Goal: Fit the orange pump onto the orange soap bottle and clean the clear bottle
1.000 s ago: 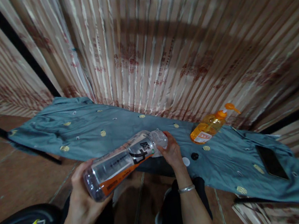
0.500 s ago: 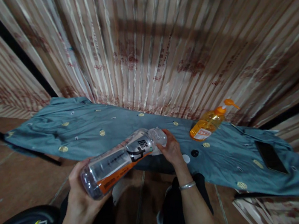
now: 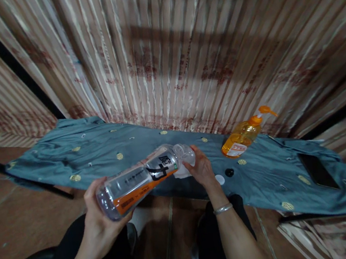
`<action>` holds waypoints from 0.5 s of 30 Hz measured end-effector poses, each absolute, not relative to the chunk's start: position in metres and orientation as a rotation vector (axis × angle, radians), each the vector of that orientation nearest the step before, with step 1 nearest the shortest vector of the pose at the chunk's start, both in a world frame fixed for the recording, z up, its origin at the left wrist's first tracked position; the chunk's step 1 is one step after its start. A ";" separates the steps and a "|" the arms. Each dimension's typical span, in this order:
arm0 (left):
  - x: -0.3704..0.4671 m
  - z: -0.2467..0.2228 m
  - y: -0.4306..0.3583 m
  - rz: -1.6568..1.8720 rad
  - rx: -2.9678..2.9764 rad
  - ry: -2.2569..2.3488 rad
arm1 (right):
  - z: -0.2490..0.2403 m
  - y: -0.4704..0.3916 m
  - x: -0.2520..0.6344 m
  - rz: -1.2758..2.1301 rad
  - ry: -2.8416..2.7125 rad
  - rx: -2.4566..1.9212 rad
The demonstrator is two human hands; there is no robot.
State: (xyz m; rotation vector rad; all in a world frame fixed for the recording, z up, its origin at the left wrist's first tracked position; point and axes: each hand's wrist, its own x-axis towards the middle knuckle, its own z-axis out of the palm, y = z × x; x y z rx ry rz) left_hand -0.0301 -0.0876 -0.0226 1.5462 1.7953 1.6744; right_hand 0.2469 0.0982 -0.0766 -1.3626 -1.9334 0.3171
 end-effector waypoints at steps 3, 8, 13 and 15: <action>-0.036 -0.015 -0.079 1.637 1.676 1.781 | -0.074 0.098 0.247 0.310 -1.917 -1.386; -0.046 -0.006 -0.064 1.562 1.751 1.698 | -0.073 0.099 0.247 0.305 -1.905 -1.385; -0.049 -0.002 -0.055 1.555 1.758 1.677 | -0.070 0.099 0.247 0.312 -1.898 -1.405; -0.051 -0.003 -0.055 1.547 1.768 1.691 | -0.069 0.099 0.247 0.312 -1.898 -1.411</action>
